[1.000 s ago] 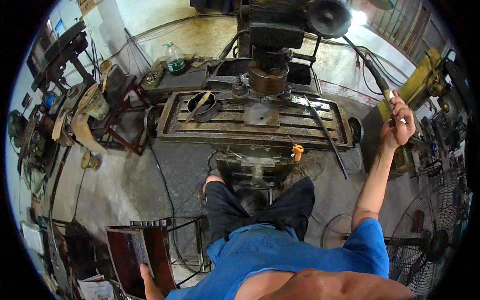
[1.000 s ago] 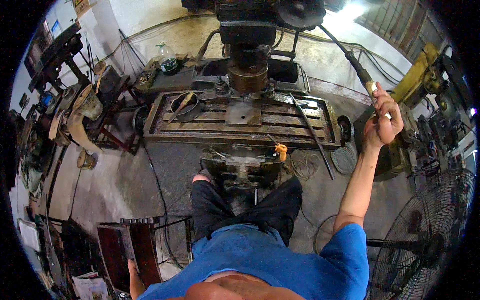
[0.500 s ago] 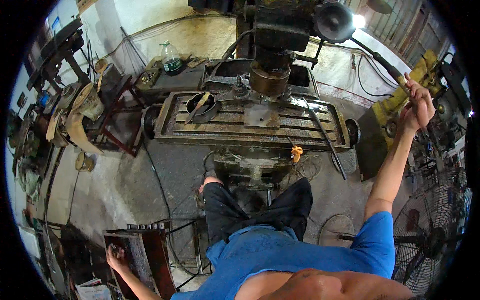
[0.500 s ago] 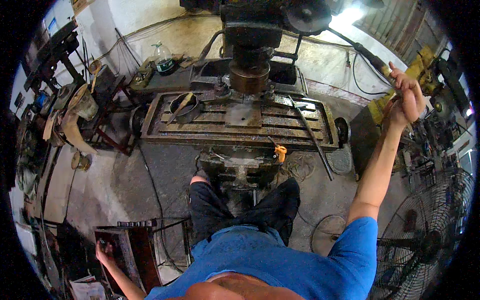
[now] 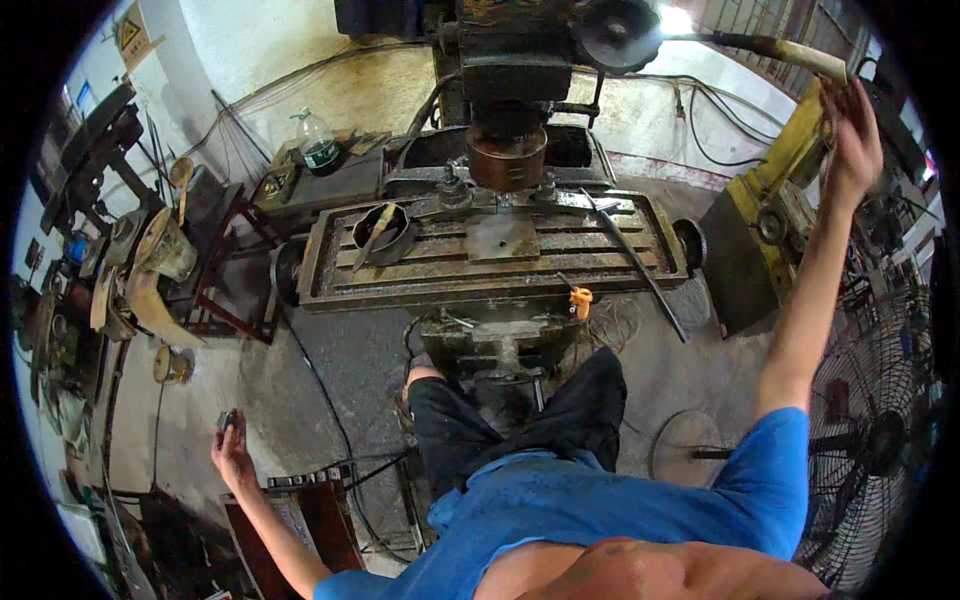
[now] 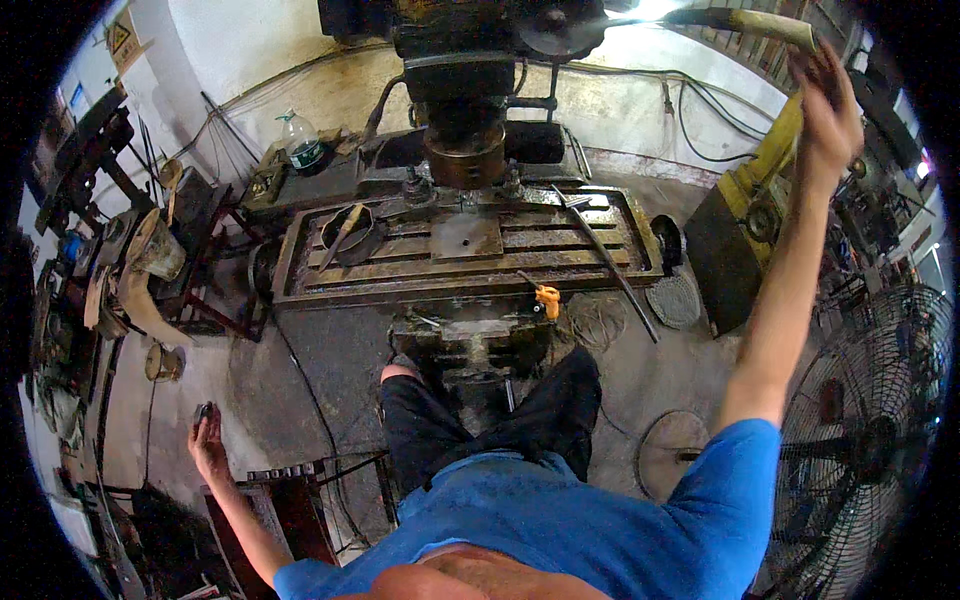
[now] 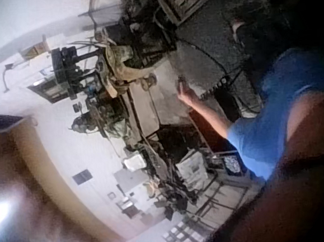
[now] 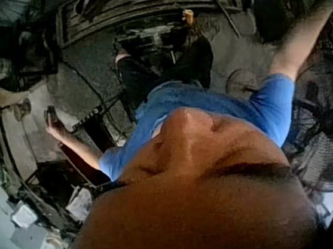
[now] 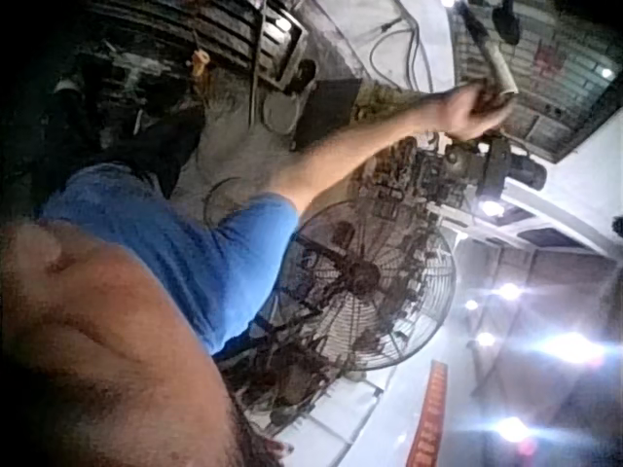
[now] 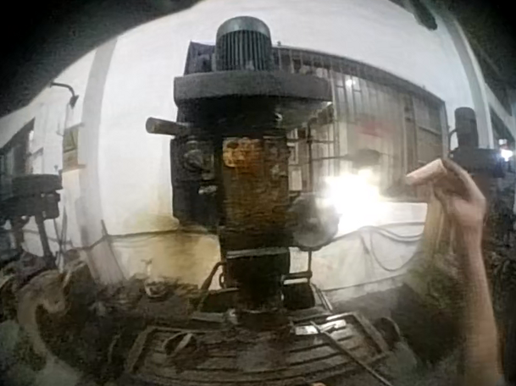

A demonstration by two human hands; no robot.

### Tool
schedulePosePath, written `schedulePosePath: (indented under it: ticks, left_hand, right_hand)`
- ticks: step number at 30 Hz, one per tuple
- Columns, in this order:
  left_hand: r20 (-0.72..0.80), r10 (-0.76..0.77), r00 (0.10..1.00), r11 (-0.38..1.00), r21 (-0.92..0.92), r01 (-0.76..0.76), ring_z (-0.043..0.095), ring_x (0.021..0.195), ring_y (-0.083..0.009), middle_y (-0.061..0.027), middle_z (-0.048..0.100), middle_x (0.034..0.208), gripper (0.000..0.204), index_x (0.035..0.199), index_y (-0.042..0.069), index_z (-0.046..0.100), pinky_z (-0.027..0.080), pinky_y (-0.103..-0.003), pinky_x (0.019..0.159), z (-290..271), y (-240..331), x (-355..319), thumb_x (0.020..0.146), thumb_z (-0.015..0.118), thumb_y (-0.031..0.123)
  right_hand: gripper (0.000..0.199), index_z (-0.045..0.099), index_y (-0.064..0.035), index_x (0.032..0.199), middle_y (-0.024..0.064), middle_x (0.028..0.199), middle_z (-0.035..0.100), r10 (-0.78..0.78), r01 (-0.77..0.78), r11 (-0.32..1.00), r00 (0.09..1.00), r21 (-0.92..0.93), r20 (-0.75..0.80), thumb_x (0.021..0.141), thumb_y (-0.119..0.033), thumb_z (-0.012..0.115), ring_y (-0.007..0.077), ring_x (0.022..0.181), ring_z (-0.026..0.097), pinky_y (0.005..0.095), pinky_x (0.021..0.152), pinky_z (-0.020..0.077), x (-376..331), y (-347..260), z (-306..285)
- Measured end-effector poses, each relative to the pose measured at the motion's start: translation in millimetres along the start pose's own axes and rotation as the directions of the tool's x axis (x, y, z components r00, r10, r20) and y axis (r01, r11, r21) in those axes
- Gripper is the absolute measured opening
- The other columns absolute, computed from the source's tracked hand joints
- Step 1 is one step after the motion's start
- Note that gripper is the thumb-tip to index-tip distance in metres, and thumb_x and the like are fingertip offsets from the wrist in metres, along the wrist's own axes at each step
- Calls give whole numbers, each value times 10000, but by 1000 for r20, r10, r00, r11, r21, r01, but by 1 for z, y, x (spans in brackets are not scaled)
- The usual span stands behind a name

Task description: The person operates a milling machine by reaching into a bin to select metal components and placing them onto the machine's worktable. They use a yellow-handled tool to apply a substance to the parts and then activate the machine's controls.

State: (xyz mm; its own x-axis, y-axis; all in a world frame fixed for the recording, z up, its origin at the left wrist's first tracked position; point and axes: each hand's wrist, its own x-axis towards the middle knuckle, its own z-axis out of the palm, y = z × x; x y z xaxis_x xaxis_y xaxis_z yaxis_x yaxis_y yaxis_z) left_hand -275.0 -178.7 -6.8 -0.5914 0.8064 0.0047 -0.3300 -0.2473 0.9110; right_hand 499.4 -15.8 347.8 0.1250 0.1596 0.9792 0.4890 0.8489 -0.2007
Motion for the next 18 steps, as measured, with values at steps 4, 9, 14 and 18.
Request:
schedulePosePath:
  ticks: [4, 9, 14, 18]
  left_hand:
    - [15, -71, 997, 991, -116, 72, 550, 989, -330, -232, 558, 993, 187, 943, -64, 475, 412, -449, 929, 32, -36, 10, 782, 559, -18]
    - [148, -176, 973, 947, -245, 208, 594, 881, -292, -186, 594, 939, 163, 909, -22, 511, 435, -409, 881, 113, -57, 13, 837, 547, 120]
    - [289, -109, 951, 954, -238, 181, 608, 833, -294, -203, 596, 964, 191, 928, 19, 510, 471, -427, 814, 154, -86, 11, 865, 522, 199]
    - [287, -132, 949, 936, -280, 215, 592, 874, -274, -184, 594, 972, 245, 1020, 27, 495, 450, -410, 820, 179, -97, 10, 847, 537, 197]
  right_hand:
    - [295, 575, 50, 936, 108, 877, 601, 332, -303, 920, 940, -248, 83, 671, 108, 458, 203, 779, 601, 316, 719, 497, -163, -11, -8]
    - [328, 607, 63, 945, 80, 781, 627, 901, -907, 334, 228, -256, 369, 657, -95, 604, 109, 736, 574, 247, 640, 462, -373, 39, 18]
    - [273, 603, 49, 833, 30, 703, 561, 903, -944, 122, -23, -308, 428, 649, -151, 608, 141, 611, 488, 303, 558, 386, -454, 82, 58]
    - [296, 583, 37, 922, 46, 825, 578, 899, -997, 5, -29, -77, 436, 663, -104, 558, 153, 738, 526, 292, 690, 400, -462, 72, 67]
